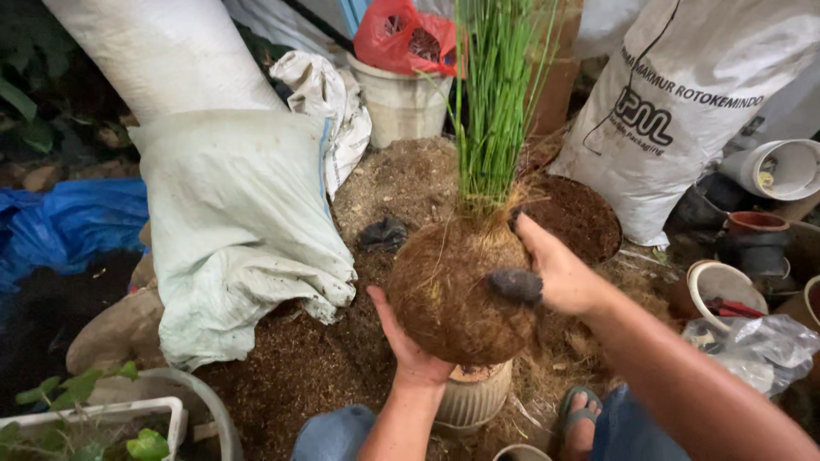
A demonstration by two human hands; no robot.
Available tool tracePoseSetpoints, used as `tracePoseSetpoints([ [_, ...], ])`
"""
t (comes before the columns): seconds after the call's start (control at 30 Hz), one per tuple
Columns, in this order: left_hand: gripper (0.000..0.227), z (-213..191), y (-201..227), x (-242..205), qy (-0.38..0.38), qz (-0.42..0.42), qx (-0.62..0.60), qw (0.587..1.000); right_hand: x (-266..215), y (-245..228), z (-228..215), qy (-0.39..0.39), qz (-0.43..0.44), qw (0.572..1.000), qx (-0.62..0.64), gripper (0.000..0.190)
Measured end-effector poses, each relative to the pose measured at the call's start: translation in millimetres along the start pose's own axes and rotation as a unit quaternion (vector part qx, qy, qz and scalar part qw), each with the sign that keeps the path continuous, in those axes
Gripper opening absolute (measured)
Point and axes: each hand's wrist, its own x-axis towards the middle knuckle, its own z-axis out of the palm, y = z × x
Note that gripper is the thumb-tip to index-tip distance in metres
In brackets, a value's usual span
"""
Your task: The person holds a plant with a root ball and wraps it with coconut coir fiber. They repeatedly press and smooth the coir around the root ball to secure it.
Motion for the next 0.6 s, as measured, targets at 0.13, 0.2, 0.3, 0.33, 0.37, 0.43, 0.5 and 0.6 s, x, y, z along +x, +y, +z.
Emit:
tracePoseSetpoints([
  [0.13,0.087,3.5,-2.1,1.3,0.056,0.005,-0.013,0.998,13.1,-22.9,-0.3,0.01,0.117,0.978,-0.172,0.079],
  [0.2,0.087,6.4,-2.5,2.3,0.103,0.013,-0.001,0.995,16.6,-30.1,9.1,0.044,0.143,0.964,-0.222,0.082],
  [0.3,0.082,8.2,-3.8,1.3,0.141,0.022,-0.001,0.99,18.2,-33.4,27.4,0.082,0.11,0.955,-0.261,0.09],
  [0.33,0.08,7.3,-3.7,-0.6,0.149,0.033,-0.004,0.988,19.0,-32.4,34.3,0.093,0.106,0.949,-0.283,0.091],
  [0.37,0.078,6.4,-4.6,-0.5,0.154,0.039,-0.005,0.987,19.0,-31.8,38.1,0.11,0.102,0.941,-0.305,0.091],
  [0.43,0.076,3.2,-5.4,1.5,0.139,0.056,-0.003,0.989,21.6,-32.1,42.5,0.111,0.061,0.948,-0.291,0.094],
  [0.5,0.076,-2.4,-4.6,2.1,0.102,0.077,0.006,0.992,23.8,-33.7,45.9,0.119,0.075,0.936,-0.323,0.095],
  [0.6,0.078,-9.5,-2.5,6.8,0.149,0.084,0.011,0.985,23.4,-38.1,51.2,0.145,0.11,0.904,-0.387,0.1],
])
